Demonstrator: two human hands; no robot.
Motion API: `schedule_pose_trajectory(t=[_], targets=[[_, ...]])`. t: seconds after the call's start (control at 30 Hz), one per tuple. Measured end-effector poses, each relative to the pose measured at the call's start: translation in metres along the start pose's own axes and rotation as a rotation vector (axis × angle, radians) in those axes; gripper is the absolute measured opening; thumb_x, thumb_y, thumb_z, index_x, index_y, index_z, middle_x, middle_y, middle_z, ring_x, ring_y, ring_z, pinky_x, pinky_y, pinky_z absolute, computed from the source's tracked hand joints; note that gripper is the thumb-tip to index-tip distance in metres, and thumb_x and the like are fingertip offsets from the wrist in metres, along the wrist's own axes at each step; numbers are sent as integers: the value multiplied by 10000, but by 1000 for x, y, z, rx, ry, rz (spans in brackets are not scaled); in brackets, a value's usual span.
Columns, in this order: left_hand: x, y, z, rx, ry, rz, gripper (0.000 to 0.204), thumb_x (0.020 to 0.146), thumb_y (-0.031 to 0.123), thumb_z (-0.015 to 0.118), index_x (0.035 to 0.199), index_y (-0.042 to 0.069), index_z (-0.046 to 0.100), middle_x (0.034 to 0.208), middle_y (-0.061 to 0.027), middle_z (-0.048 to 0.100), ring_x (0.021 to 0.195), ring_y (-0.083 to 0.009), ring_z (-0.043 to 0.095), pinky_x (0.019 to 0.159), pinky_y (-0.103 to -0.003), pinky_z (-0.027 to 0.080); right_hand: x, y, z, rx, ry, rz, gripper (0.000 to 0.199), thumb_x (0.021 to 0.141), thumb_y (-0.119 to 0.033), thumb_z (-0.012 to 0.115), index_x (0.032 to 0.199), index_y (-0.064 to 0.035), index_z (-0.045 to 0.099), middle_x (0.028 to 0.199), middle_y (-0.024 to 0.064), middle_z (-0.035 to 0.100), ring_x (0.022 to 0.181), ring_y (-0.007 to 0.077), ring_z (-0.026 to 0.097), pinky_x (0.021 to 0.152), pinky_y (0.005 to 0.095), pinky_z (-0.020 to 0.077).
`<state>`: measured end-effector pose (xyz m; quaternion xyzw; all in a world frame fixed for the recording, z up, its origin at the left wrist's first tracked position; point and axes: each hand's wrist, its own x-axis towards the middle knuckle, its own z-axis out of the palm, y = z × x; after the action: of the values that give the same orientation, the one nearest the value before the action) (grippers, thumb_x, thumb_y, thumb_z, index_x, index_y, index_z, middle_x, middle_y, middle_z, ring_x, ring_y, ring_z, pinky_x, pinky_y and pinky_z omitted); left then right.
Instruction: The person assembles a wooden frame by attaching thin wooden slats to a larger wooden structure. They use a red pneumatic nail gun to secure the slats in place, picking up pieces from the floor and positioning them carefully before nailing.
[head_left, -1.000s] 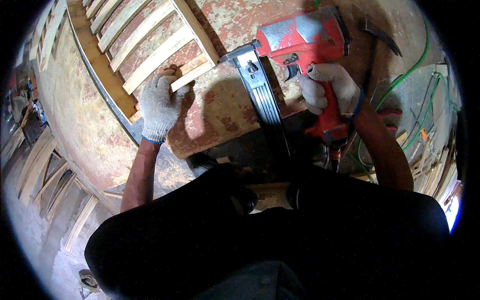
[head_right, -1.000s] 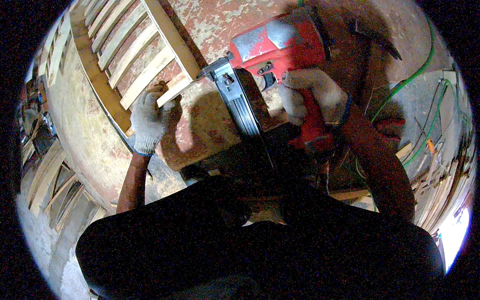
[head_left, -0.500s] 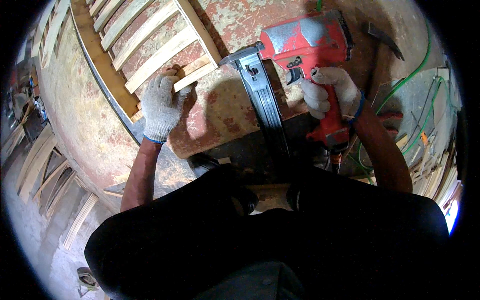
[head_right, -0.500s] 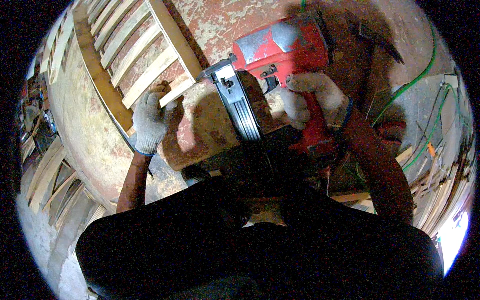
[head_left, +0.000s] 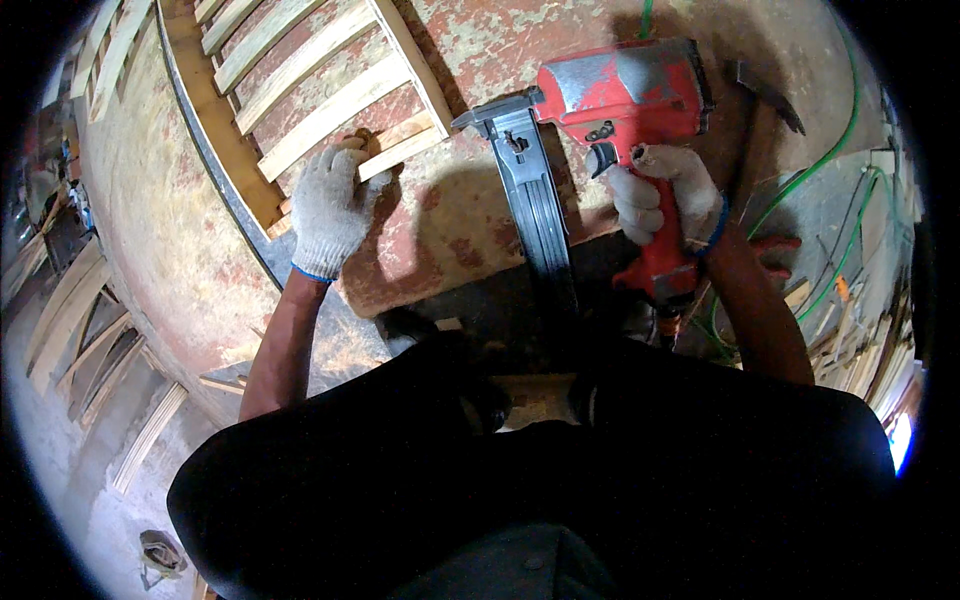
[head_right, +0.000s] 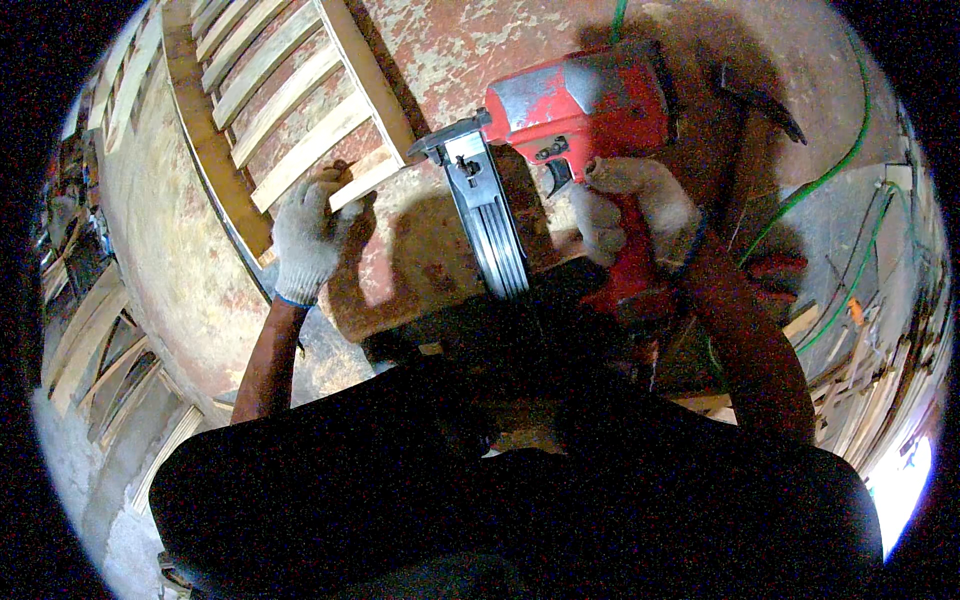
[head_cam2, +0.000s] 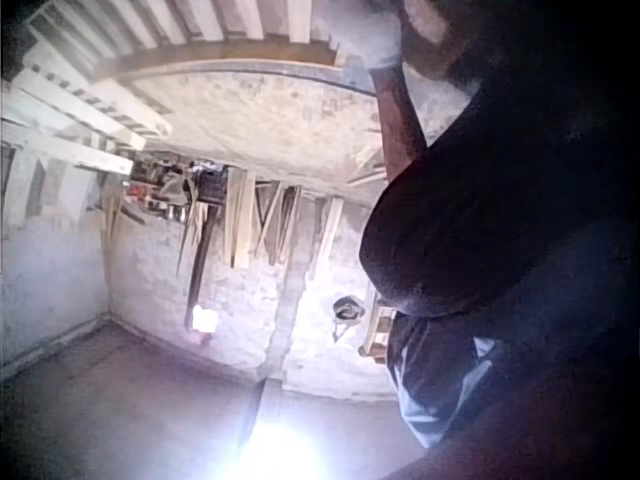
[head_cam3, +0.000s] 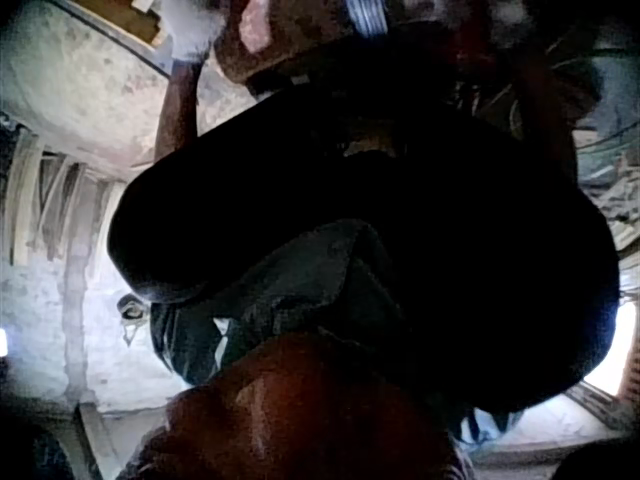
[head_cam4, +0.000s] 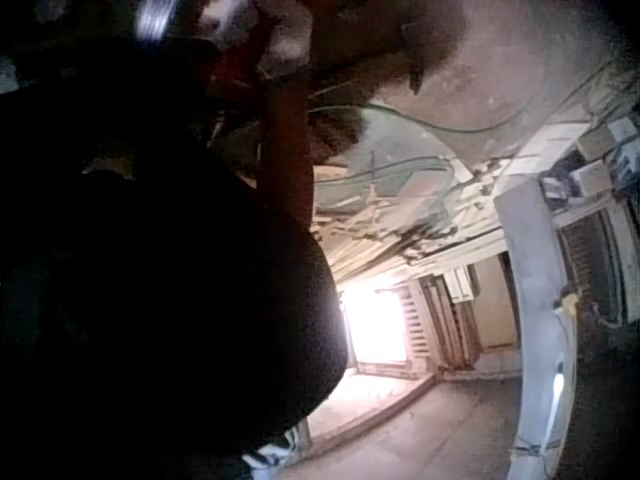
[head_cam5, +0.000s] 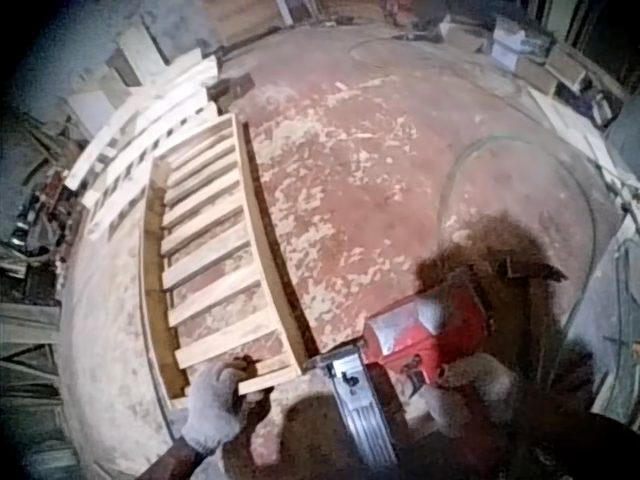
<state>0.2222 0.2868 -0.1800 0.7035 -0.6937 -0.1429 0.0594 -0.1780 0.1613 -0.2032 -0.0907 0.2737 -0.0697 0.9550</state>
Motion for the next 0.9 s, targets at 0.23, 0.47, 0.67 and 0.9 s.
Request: schedule_pose_trajectory(t=[0.23,0.47,0.67,0.9], targets=[[-1,2,-2,5,24,16,286,890,282,726,1061,69,641,1186,-131,657,1057,-368,615,908,-460,486,-2,-1,3,50,66,16,386,964,-381,573,711,-90,536,572,35,471,459,201,451,480,363,382],[-2,0,0,-9,18,8,293,888,283,730,1065,67,640,1172,-133,663,1058,-364,620,905,-460,491,-11,-5,-3,31,31,-130,319,974,-375,572,805,-106,538,617,-2,461,484,166,442,495,342,382],[0,3,-6,-6,20,20,319,883,300,729,1070,56,642,1145,-142,664,1035,-372,624,883,-468,502,-23,-14,-6,135,141,-226,250,993,-346,534,869,-129,521,608,-28,392,472,146,409,479,326,348],[1,5,-13,-29,-19,-2,327,878,304,720,1075,53,647,1138,-173,652,1031,-402,618,890,-484,496,-26,-21,1,62,242,-181,155,960,-321,541,948,-167,542,619,-17,429,481,157,429,479,354,364]])
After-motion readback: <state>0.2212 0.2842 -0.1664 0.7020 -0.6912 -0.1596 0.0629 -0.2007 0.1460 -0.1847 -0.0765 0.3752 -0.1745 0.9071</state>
